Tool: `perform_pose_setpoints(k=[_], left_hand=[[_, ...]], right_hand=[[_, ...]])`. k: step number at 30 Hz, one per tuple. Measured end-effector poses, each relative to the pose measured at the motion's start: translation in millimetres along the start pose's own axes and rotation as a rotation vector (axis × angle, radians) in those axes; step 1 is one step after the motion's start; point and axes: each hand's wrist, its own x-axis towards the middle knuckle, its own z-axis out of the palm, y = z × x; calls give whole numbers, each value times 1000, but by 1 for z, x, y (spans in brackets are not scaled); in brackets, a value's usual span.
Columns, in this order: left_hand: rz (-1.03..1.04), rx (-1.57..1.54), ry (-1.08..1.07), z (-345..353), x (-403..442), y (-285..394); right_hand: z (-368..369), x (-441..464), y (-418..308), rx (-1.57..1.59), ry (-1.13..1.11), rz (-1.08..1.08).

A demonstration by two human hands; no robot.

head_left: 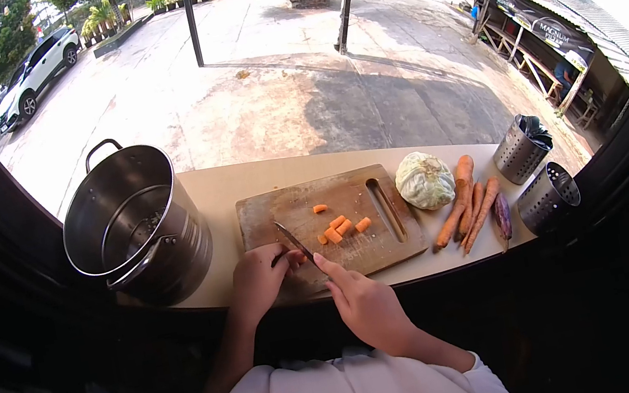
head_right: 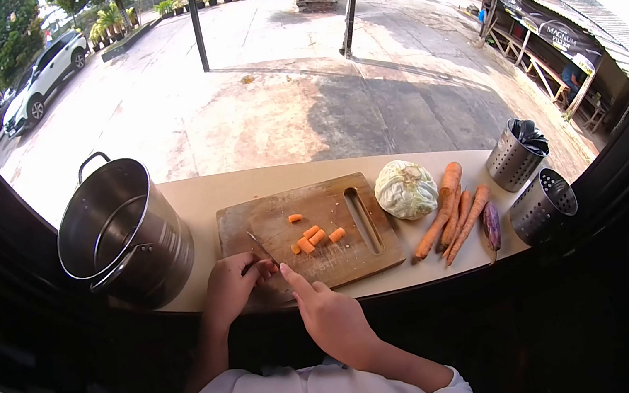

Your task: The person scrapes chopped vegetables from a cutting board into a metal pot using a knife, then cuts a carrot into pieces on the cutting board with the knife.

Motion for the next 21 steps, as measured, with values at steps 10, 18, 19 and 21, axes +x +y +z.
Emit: perform_pose_setpoints(k=[10,18,19,21], left_hand=[[18,25,26,-1,-2,3],[45,-47,60,4,-3,-1],[49,-87,66,5,-2,-2],[17,-41,57,1,-1,6]], right_hand=[[5,-2,0,-97,-8,-39],[10,-4,3,-141,-22,-31],[13,-4,6,-147,-40,-18],[8,0,7,-127,-76,17]])
